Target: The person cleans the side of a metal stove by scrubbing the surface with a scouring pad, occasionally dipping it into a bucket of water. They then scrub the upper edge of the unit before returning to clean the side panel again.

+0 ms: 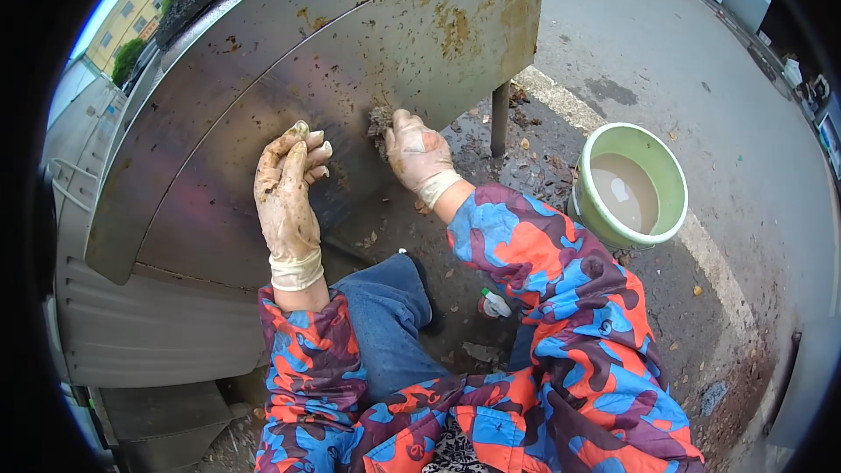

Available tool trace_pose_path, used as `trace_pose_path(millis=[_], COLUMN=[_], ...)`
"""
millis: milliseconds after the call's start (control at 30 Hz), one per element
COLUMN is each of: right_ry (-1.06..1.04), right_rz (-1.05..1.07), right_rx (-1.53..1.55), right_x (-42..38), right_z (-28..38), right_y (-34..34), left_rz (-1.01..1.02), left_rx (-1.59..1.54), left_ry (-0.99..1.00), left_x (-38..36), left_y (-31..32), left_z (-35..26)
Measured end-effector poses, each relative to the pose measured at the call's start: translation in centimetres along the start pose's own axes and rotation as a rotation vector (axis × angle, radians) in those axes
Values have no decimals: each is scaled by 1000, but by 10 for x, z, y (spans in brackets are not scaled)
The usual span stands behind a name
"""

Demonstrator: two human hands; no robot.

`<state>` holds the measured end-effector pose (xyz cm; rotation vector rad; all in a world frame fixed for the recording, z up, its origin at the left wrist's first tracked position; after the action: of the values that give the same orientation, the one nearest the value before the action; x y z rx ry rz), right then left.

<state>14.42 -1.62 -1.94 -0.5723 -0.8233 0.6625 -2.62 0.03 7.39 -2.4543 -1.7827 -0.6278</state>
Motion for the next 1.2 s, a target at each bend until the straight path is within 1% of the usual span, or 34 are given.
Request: trace_pose_path(millis=[33,67,100,167,233,267,300,333,367,467,500,533,567,600,633,667,700,767,800,867,900,933,1000,1067,1100,1167,1200], right_ry=[4,-73,-84,52,-6,-51,-116,-187,-166,52,-13,204,200,51,-96,428,465,122,91,82,197,124,48,175,174,126,70], right_rz=[-60,-159,-153,-279,-118,-44,11,62,35,-81,-114,-16,-11,-157,-303,56,153,292,276,152,80,29,-22,-9,-10,252,287], right_rx=[90,184,190,121,-142,-266,-369,-466,-417,27,84,216,219,17,-186,275,235,-167,-186,-106,72,69,75,101,103,-119,-166], right_x=[5,16,17,15,9,6,4,3,2,7,13,15,11,5,0,-5,-12,-17,-14,-2,10,16,19,13,10,-4,1], right_z=[23,32,32,17,-57,-94,-100,-90,-82,-2,16,42,25,-1,-13,-18,-27,-43,-39,-16,-10,-1,3,-17,-23,-42,-40], right_y=[-22,-25,-22,-5,79,121,128,117,103,18,3,-26,-3,32,49,38,41,55,48,22,19,14,16,39,42,54,55], left_rz=[3,-7,14,40,33,39,44,34,23,32,37,57,51,66,83,79,86,67,75,45,43,54,72,74,78,92,81], left_rx=[-4,-6,-5,4,24,26,28,58,86,84,87,63,66,72,78,84,85,99,99,109,106,76,20,26,26,79,77], left_ry=[-24,-22,-7,9,-36,-20,-22,-20,-14,-15,-1,11,12,2,-8,-12,-12,6,13,-39,-42,-39,-63,-59,-57,-33,-36], left_x=[-2,-3,-4,-3,-3,-2,-1,1,4,4,3,1,-1,-3,-4,-3,-3,1,3,2,0,-1,-2,-3,-3,0,1], left_y=[1,2,3,2,0,-3,-7,-11,-12,-4,0,1,1,1,1,-1,-3,-7,-5,-4,-1,2,5,3,2,-4,-3], left_z=[0,2,3,5,8,8,9,10,10,7,6,9,10,10,10,13,15,17,14,13,13,13,15,15,15,19,17])
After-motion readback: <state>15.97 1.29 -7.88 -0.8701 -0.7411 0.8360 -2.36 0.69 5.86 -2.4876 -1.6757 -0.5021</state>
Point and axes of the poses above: each hand's wrist, its own x-axis towards the middle knuckle, its own y-axis out of the palm, z = x × y, the point moved 3 cm from there along x, towards the middle knuckle, and after that the axes turned 5 degrees about y, right-handed, at the moved point
